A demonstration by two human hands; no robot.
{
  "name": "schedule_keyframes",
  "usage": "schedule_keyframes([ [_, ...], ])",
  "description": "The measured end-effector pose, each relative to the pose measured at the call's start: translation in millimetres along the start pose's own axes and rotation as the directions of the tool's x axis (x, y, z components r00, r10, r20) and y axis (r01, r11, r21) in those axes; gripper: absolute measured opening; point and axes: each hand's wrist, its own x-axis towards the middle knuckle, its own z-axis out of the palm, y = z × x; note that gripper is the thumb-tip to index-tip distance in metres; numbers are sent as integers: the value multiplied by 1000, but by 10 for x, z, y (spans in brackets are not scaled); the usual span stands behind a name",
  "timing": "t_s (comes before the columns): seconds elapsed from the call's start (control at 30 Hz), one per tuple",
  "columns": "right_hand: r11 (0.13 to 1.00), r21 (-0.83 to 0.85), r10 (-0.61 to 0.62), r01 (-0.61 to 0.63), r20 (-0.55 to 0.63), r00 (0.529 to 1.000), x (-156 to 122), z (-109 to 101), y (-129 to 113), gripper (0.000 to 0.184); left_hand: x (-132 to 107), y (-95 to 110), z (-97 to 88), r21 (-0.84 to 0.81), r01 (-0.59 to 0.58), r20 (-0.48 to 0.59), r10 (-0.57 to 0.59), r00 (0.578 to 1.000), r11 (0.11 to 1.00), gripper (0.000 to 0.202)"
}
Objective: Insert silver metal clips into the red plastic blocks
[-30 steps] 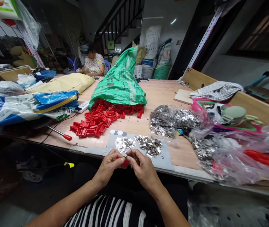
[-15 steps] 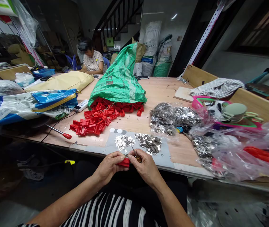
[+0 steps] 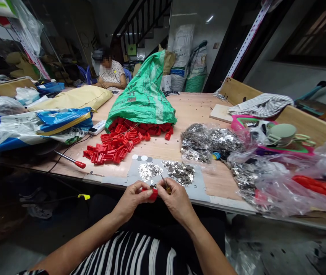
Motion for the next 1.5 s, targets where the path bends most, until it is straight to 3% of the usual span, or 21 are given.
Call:
schedule_keyframes([
  [0.07,999,-39,-5,4,-32,999,-12,-21,1,24,-2,-14,-33,245,-160,-46,176,983,956,23],
  [0.13,997,-79,-10,5,-57,998,-30,-34,-2,24,-12,-28,-67,479,-301,-34,359,933,825,32],
  [0.23,991,-132,-10,0,-79,997,-61,-23,-11,23,-36,-38,-99,666,-440,65,541,838,602,44],
  [0.37,986,-166,-3,-13,-96,995,-97,37,-29,20,-62,-28,-98,747,-545,209,644,736,381,46],
  [0.47,978,-207,-19,-6,-116,993,-112,84,-49,19,-68,-31,-90,763,-578,281,657,700,290,42],
  [0.8,946,-323,-42,-9,-152,988,-128,179,-103,16,-73,-63,-69,764,-592,275,702,657,255,28],
  [1.3,934,-358,-54,16,-98,994,-132,166,-146,17,-78,-118,-57,766,-567,216,708,673,305,21],
  [1.5,937,-347,-56,26,-75,996,-141,153,-145,18,-78,-119,-65,763,-575,209,730,650,294,23],
])
